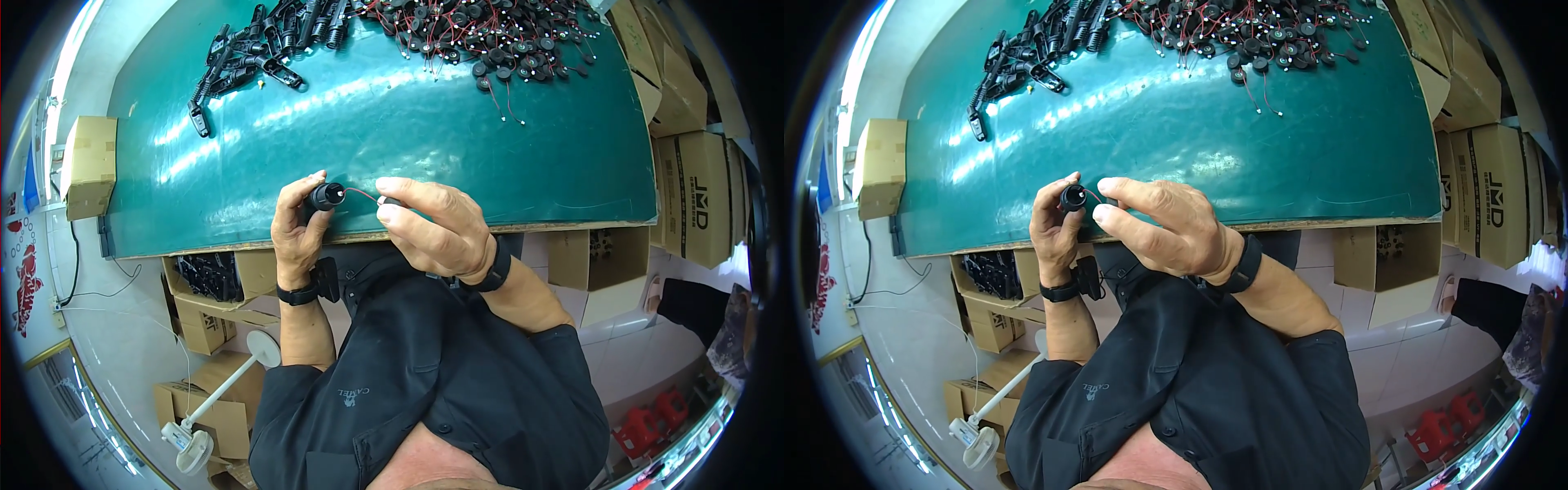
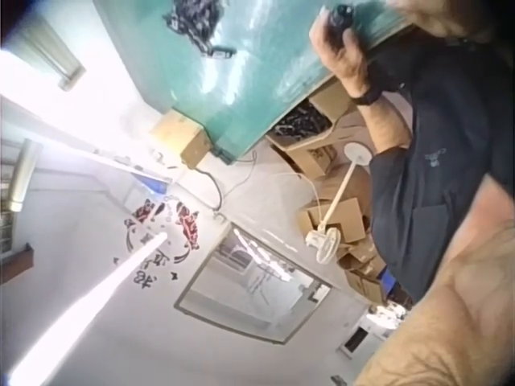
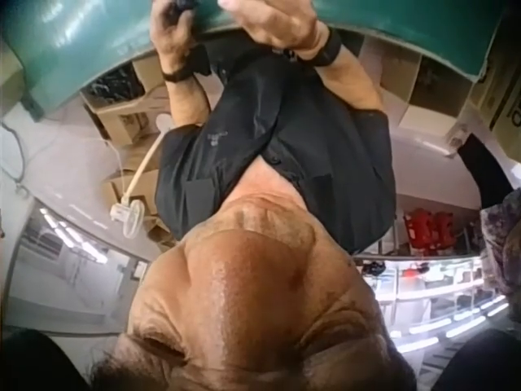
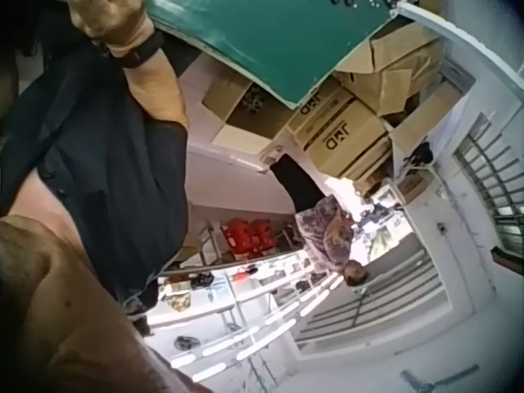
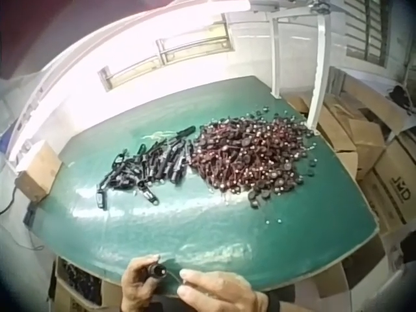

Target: The person assembles components by hand by threading speaker wires through a black plastic housing and seating the speaker into the opening. They then press the two halves of the housing together and place the completed units into a cardboard box.

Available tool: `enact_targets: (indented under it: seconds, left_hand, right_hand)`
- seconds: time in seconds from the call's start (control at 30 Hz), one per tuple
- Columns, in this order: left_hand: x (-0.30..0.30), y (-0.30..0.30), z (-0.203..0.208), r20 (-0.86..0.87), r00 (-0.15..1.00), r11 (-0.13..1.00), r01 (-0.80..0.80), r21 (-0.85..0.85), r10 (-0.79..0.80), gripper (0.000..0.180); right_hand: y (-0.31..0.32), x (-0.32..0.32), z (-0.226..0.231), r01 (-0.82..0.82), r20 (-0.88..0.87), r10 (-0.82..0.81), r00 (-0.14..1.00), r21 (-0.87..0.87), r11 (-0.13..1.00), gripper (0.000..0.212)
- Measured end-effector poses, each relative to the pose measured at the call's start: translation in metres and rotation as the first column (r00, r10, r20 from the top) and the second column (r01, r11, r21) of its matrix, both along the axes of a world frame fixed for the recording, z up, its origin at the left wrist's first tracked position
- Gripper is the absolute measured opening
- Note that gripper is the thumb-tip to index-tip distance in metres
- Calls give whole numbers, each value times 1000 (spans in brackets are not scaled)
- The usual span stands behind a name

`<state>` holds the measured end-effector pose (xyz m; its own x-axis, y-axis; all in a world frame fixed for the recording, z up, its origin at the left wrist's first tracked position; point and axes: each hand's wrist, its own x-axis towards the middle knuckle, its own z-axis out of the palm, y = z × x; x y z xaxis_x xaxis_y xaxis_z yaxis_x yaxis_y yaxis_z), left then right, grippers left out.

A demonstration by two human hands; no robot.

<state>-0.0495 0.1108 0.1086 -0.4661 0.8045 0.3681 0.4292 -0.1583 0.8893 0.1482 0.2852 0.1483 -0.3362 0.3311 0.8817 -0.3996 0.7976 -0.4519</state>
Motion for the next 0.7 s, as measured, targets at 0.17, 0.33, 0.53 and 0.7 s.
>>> enact_targets:
  seconds: [0.17,0.33,0.53,0.7]
  left_hand:
    - [1,-1,-3,42,999,1000,-9,14,8,45]
    - [1,0,-3,59,998,1000,-1,23,0,46]
    - [1,0,-2,36,999,1000,-7,8,7,46]
    - [1,0,-1,-1,1000,999,-31,-10,31,48]
  right_hand:
    - [-3,-4,-3,13,-9,-13,1000,4,1000,42]
    - [-4,-9,-7,5,-9,-5,1000,3,1000,41]
    - [-9,-19,-16,6,4,-6,1000,4,1000,41]
    - [-10,-19,-17,13,57,-12,998,-24,1000,39]
